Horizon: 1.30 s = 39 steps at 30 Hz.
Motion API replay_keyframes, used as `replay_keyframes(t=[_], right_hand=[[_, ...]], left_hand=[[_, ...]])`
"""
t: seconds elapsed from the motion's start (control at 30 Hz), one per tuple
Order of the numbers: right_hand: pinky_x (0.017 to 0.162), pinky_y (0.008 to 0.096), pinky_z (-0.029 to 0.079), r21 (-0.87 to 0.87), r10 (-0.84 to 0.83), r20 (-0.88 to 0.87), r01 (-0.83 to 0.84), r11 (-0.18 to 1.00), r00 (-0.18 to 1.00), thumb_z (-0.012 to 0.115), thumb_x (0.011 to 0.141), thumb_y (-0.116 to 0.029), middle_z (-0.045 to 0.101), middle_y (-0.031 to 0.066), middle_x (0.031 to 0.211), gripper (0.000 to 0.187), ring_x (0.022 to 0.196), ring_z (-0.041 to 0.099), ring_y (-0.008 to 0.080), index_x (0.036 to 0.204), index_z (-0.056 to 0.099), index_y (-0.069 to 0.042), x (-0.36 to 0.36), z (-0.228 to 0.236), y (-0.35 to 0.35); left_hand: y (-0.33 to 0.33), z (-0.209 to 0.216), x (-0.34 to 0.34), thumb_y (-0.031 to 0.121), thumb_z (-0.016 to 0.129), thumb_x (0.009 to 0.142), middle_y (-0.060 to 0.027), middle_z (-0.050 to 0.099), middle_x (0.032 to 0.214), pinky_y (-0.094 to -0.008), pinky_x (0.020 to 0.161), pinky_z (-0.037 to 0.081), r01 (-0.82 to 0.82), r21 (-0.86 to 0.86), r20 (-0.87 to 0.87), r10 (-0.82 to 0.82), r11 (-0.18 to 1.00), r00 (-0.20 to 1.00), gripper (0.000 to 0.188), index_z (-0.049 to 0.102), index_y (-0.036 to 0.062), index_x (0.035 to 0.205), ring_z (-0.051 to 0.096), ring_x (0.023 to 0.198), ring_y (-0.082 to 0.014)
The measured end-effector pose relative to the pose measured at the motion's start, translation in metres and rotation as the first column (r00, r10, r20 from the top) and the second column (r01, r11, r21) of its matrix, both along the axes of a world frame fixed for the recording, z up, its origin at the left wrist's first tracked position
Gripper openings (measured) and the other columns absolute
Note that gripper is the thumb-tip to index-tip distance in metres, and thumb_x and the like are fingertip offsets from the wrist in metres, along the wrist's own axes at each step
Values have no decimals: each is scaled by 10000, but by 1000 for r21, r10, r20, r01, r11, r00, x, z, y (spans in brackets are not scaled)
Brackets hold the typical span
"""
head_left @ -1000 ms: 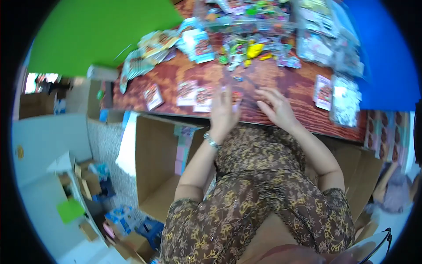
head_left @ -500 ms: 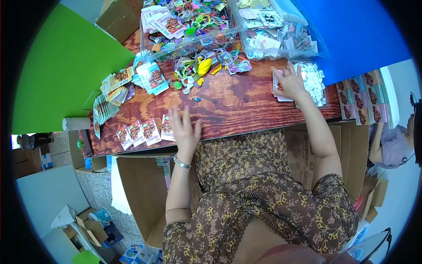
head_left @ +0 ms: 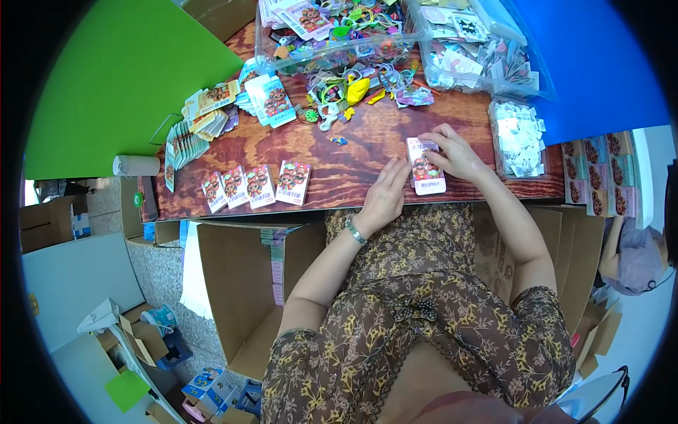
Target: The actor is packaging small stickers and toy parts into individual plastic capsules at a workbench.
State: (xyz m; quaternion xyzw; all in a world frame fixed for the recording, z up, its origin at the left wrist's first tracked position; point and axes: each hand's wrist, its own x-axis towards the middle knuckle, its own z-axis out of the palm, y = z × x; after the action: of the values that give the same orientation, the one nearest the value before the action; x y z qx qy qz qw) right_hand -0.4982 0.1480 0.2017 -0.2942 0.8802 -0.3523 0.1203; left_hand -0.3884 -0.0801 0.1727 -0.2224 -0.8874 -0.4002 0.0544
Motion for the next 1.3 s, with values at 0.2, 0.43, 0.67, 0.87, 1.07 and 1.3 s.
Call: replay_keyframes(t=[0.2,0.43,0.67,0.87,1.07,1.3], right_hand=[[967,442,491,-11,-27,-19,26,1000,999,775,826,-216,602,177,1218,538,1151,578,371,1315,596,-76,3,-10,-2],[780,273,504,-360,68,883,578,732,464,656,997,-260,641,4,1091,292,963,612,112,1235,583,-108,13,-21,-21],[660,265,537,-295,46,811,339,893,584,571,1040,-353,646,8,983,282,875,634,91,1167,626,-107,25,-1,-44],[806,435,550,104,-70,-287,104,989,955,692,895,-198,706,170,1088,315,950,700,343,1189,680,-86,-50,58,-13],[884,458,536,240,-170,-486,318,917,857,728,836,-145,713,153,1084,380,1034,677,352,1209,661,-105,-178,83,21],[888,455,540,413,-93,-397,268,870,913,698,869,-153,714,144,1074,327,1032,682,341,1194,654,-147,-178,96,9]], left_hand=[[-1,-2,-1,-68,593,796,-204,512,1431,-460,1124,417,77,-28,-44,-78,997,996,676,455,18,1452,442,1372,-420],[-10,19,-14,78,853,746,-215,452,1508,-410,1137,407,-73,578,222,-70,813,973,993,270,37,1549,465,1392,-356],[1,24,-22,105,886,691,-225,492,1414,-436,1086,437,-190,419,91,167,888,982,922,378,4,1454,491,1329,-377],[0,22,-13,80,821,709,-234,517,1297,-438,1002,475,-185,310,14,190,933,982,851,388,-11,1437,545,1208,-396],[0,22,-12,106,803,747,-254,529,1303,-439,986,484,-202,265,49,196,943,979,861,357,-32,1470,559,1189,-406],[0,26,-9,193,878,749,-257,541,1350,-451,950,529,-226,183,-139,253,957,958,977,289,16,1508,602,1177,-405]])
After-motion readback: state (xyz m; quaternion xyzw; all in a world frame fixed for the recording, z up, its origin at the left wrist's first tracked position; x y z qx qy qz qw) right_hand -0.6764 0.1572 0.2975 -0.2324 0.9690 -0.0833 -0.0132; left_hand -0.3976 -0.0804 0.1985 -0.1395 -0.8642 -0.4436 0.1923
